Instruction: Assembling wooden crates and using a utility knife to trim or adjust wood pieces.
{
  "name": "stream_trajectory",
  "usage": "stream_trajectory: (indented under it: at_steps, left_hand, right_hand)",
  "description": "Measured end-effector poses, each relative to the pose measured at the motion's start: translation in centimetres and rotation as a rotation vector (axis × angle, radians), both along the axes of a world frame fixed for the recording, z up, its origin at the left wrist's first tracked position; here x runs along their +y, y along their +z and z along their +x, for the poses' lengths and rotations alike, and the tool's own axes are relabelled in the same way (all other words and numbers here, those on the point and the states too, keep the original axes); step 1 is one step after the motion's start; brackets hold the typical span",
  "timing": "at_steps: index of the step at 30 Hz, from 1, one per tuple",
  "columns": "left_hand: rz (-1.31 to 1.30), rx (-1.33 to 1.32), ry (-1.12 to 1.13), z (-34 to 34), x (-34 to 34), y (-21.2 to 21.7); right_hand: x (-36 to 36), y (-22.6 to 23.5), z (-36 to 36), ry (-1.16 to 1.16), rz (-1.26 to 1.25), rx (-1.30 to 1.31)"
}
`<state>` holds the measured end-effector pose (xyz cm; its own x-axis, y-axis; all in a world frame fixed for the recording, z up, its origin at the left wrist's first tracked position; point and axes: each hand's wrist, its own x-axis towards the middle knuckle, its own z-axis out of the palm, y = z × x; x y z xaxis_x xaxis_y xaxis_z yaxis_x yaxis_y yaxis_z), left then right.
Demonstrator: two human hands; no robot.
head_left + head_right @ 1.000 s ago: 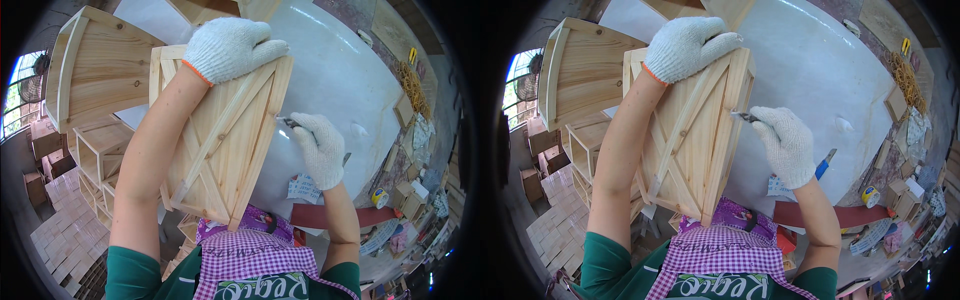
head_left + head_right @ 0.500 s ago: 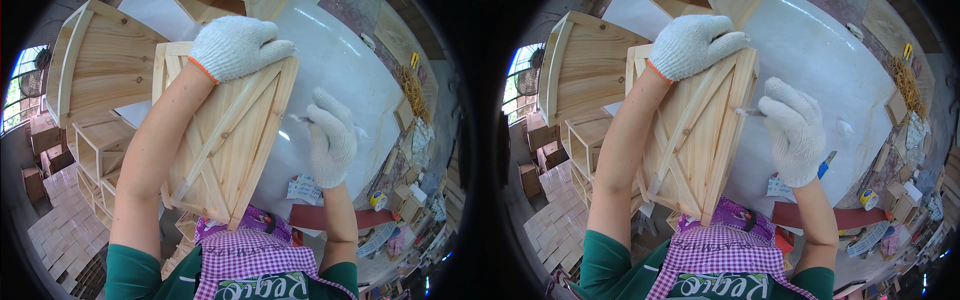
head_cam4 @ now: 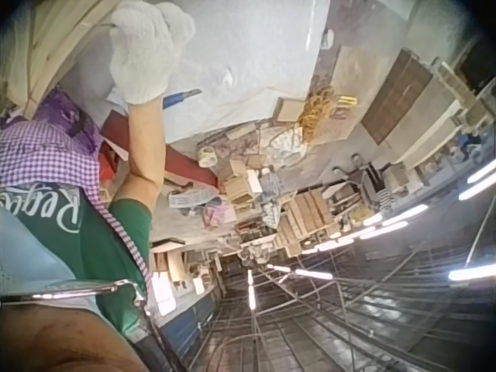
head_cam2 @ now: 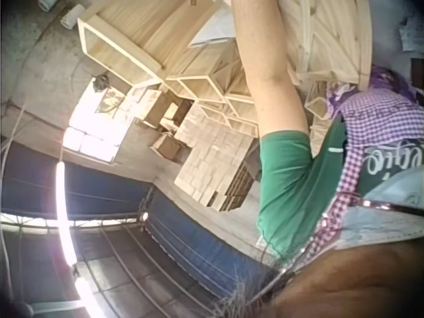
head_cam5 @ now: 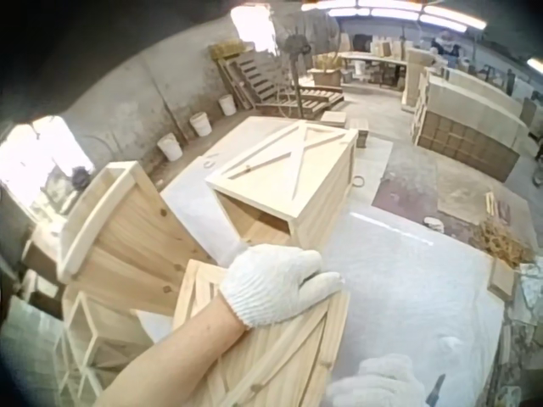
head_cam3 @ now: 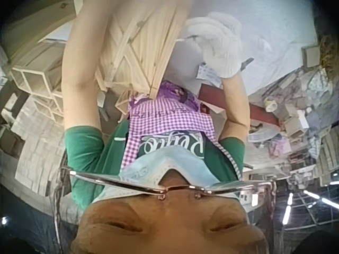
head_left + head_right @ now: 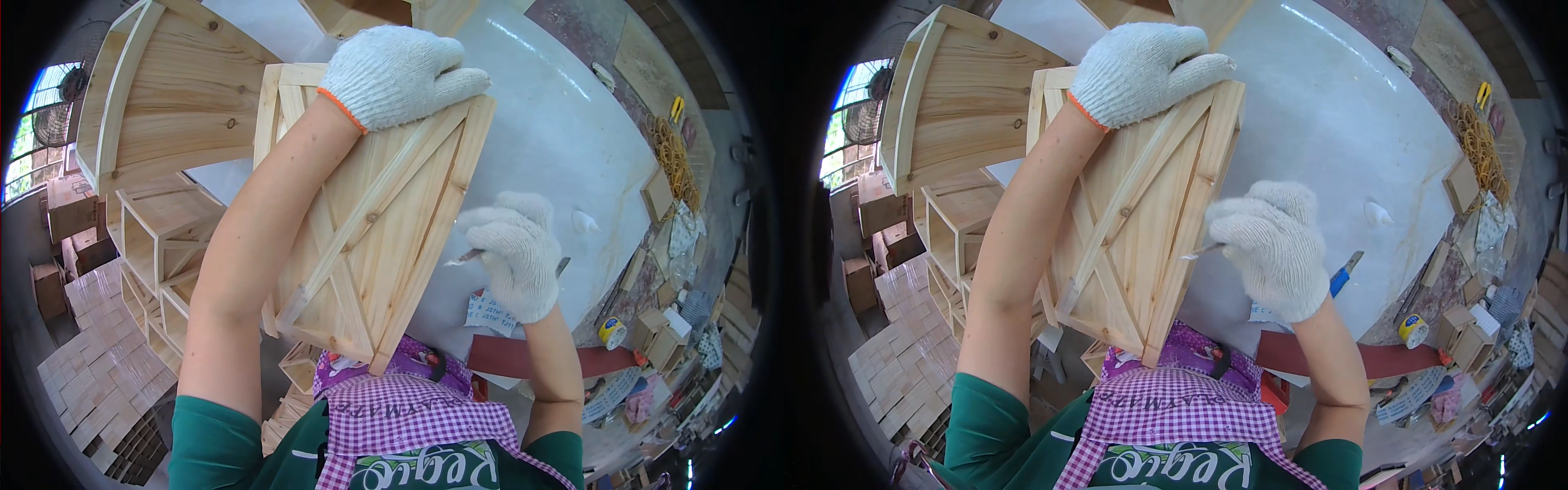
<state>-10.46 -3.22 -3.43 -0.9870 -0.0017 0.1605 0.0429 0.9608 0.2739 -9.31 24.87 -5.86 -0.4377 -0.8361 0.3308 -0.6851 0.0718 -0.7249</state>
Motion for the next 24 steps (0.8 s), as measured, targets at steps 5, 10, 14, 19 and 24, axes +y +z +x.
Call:
stream_trajectory:
  at_steps: [5,10,14,19,24]
  left_hand:
    - [-0.027,-0.066,0.029,-0.1,0.1,0.2]
    - [-0.04,-0.062,0.019,-0.2,0.2,0.4]
    - [0.028,-0.108,0.024,-0.3,0.1,0.6]
    - [0.062,-0.162,0.07,-0.1,0.3,2.1]
    - [0.183,-0.152,0.116,0.4,-0.2,2.4]
  right_hand:
    - [-0.4,-2.5,5.1,-0.385,-0.345,-0.71]
    - [-1.9,-2.0,7.5,-0.363,-0.382,-0.836]
    - [-2.6,-1.1,8.4,-0.242,-0.311,-0.749]
    - [-2.3,-0.7,11.1,-0.303,-0.341,-0.776]
    - [1.6,-0.9,15.0,-0.413,-0.155,-0.9]
